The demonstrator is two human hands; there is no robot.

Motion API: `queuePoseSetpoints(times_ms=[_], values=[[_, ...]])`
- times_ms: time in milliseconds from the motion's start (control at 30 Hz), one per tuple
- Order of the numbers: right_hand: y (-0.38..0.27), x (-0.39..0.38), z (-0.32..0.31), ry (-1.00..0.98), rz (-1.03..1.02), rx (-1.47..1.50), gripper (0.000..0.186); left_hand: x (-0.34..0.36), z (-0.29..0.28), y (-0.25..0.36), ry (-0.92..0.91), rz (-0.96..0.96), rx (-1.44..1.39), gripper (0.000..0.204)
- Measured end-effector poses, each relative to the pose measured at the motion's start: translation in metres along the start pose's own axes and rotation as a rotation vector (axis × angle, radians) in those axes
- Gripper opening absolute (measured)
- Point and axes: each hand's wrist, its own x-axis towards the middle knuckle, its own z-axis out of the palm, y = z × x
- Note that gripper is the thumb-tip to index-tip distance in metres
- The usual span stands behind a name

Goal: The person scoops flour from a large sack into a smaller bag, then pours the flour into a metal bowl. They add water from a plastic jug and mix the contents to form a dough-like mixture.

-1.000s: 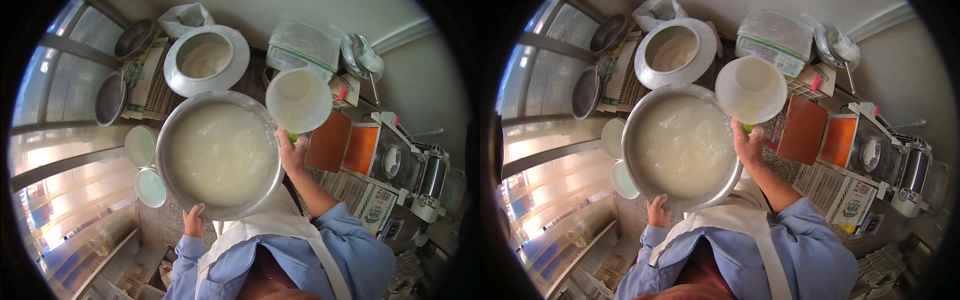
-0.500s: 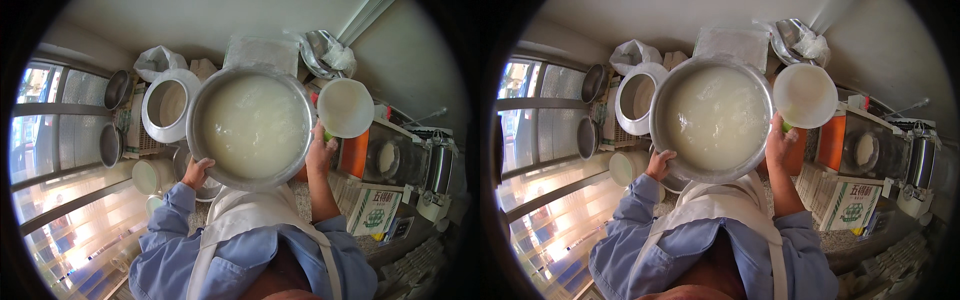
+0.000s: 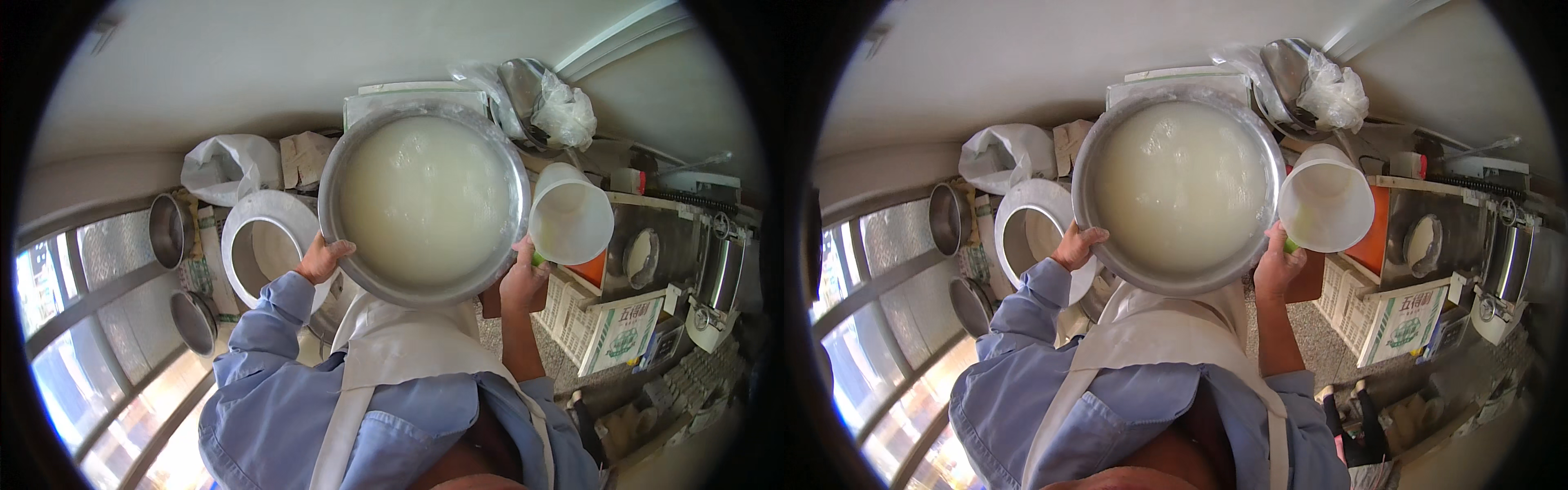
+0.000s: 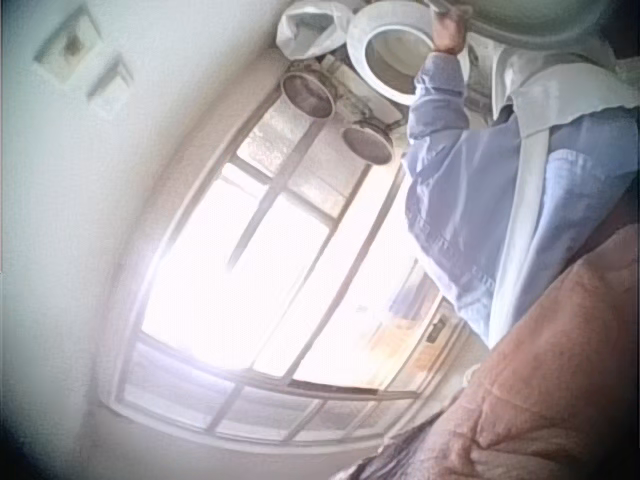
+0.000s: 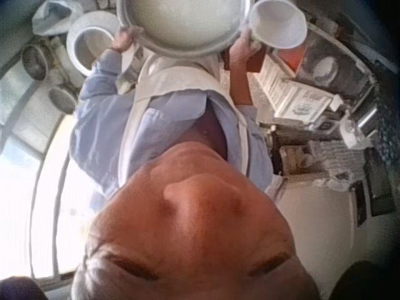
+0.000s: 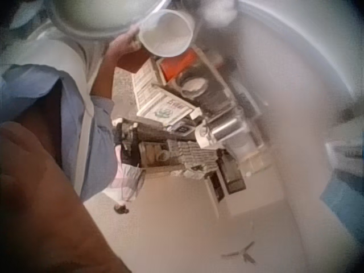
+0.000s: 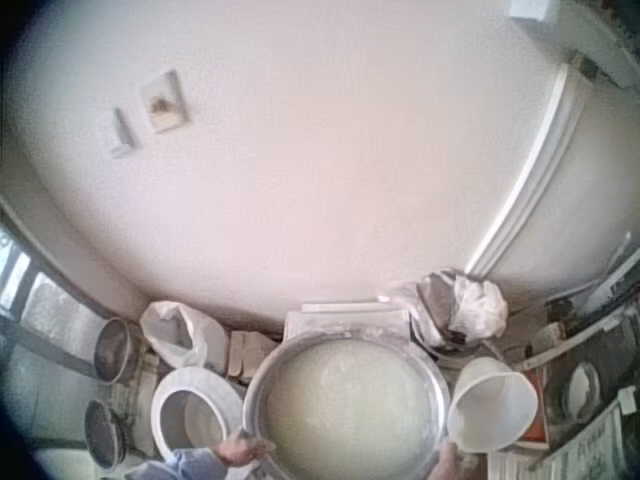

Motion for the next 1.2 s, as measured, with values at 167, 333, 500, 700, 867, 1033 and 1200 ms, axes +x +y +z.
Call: queuePoseSetpoints(times_ms=[167, 333, 500, 700, 867, 1033, 1200], values=[[0.005, 0.011, 0.038, 0.026, 0.021, -0.020, 0.028, 0.048, -0.028, 0.029, -0.034, -0.057, 0.070, 0.041], [0.011, 0.028, 0.084, 0.096, 0.085, 0.072, 0.025, 0.098, -0.056, 0.052, -0.063, -0.048, 0.114, 0.044], [0.011, 0.030, 0.105, 0.082, 0.083, 0.032, 0.022, 0.129, -0.074, 0.063, -0.105, -0.016, 0.186, 0.044], [0.014, 0.037, 0.118, 0.121, 0.154, 0.019, 0.022, 0.157, -0.083, 0.068, -0.135, -0.042, 0.216, 0.045], [0.016, 0.041, 0.124, 0.113, 0.165, 0.008, 0.027, 0.175, -0.085, 0.076, -0.166, -0.028, 0.262, 0.049], [0.019, 0.045, 0.123, 0.081, 0.087, -0.078, 0.031, 0.185, -0.086, 0.084, -0.206, -0.045, 0.284, 0.057], [0.025, 0.048, 0.119, 0.054, 0.024, -0.099, 0.026, 0.188, -0.086, 0.084, -0.292, -0.004, 0.215, 0.062]])
